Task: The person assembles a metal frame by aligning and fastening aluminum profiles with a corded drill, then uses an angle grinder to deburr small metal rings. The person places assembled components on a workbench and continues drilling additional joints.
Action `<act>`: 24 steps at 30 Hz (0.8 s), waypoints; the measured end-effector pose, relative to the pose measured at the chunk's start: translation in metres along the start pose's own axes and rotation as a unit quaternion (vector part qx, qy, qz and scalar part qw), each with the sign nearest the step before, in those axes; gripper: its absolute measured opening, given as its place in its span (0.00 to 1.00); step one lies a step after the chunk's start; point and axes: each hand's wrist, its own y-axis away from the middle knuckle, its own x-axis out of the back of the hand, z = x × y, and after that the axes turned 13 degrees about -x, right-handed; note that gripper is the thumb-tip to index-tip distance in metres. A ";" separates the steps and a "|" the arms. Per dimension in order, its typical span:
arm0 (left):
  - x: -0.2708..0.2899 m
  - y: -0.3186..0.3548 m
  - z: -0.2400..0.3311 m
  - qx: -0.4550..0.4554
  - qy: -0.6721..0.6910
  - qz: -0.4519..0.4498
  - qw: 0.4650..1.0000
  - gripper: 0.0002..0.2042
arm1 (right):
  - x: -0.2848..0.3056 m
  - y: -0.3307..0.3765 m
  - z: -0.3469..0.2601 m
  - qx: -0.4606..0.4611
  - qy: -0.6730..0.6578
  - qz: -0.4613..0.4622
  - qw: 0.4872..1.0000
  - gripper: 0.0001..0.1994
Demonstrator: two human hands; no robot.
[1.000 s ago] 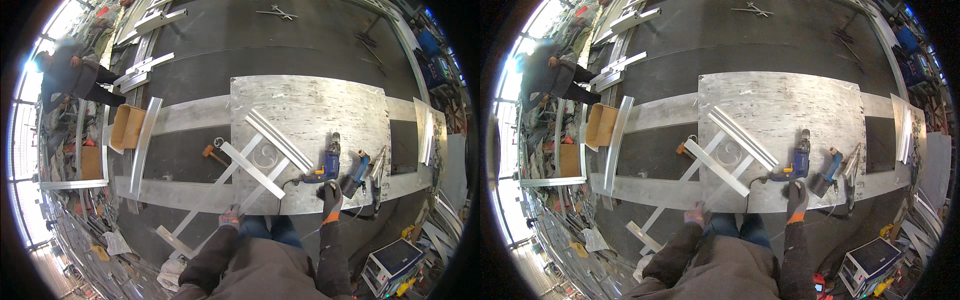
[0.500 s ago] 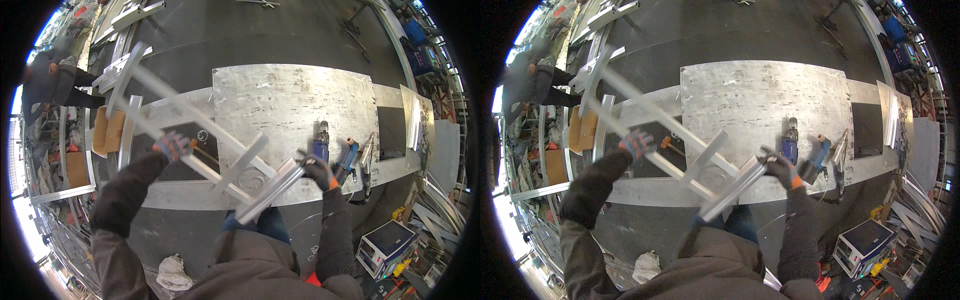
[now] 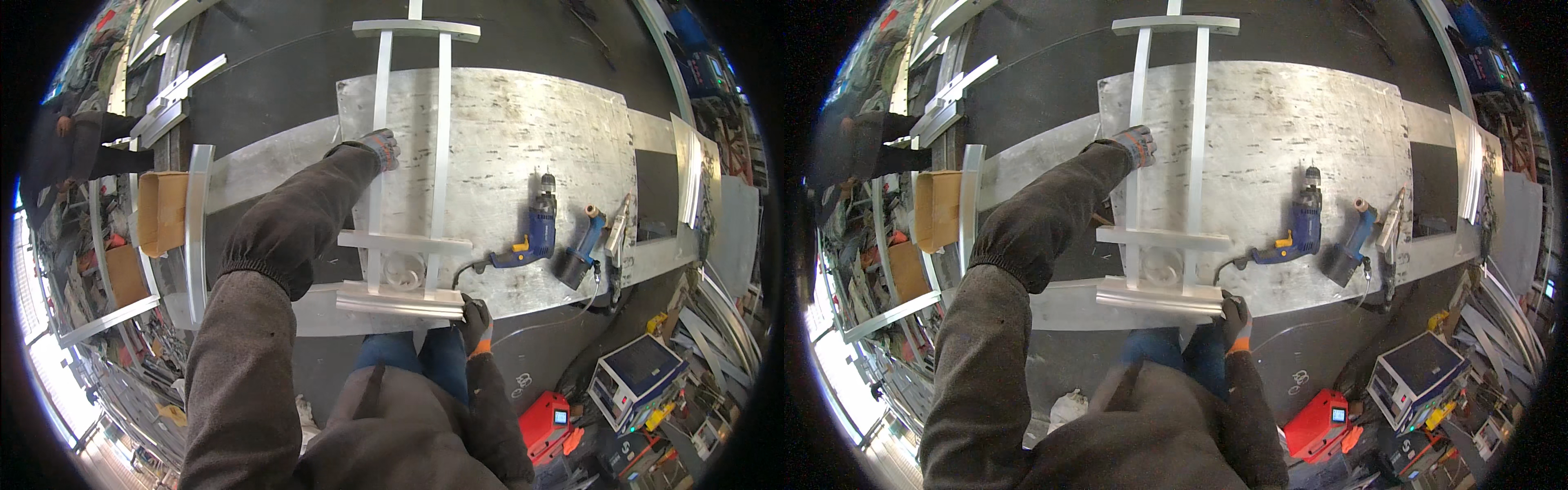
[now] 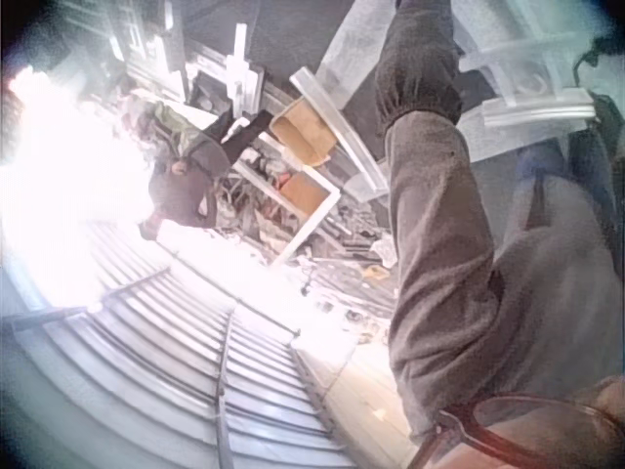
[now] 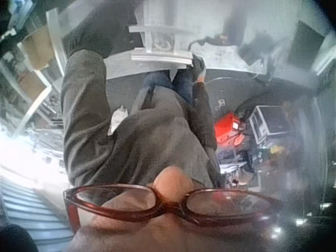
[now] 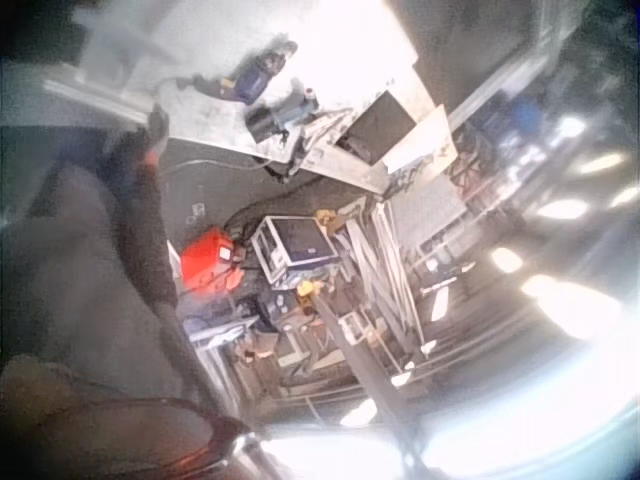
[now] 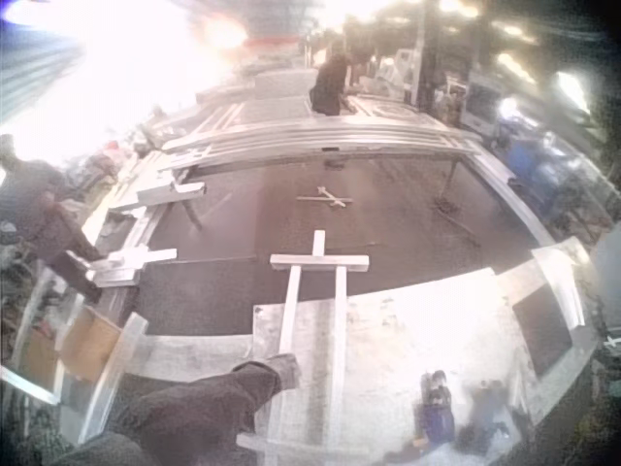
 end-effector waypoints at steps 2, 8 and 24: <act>-0.010 -0.005 0.006 0.025 -0.002 0.053 0.998 0.06 | 0.000 -0.002 0.001 -0.009 0.002 0.011 1.000 0.13; -0.008 0.035 0.056 0.248 0.046 0.268 0.930 0.21 | 0.010 0.000 -0.033 -0.127 0.036 0.114 0.985 0.14; 0.141 0.057 0.315 0.101 0.938 0.275 0.185 0.14 | -0.023 0.045 -0.136 -0.120 -0.095 -0.243 0.958 0.30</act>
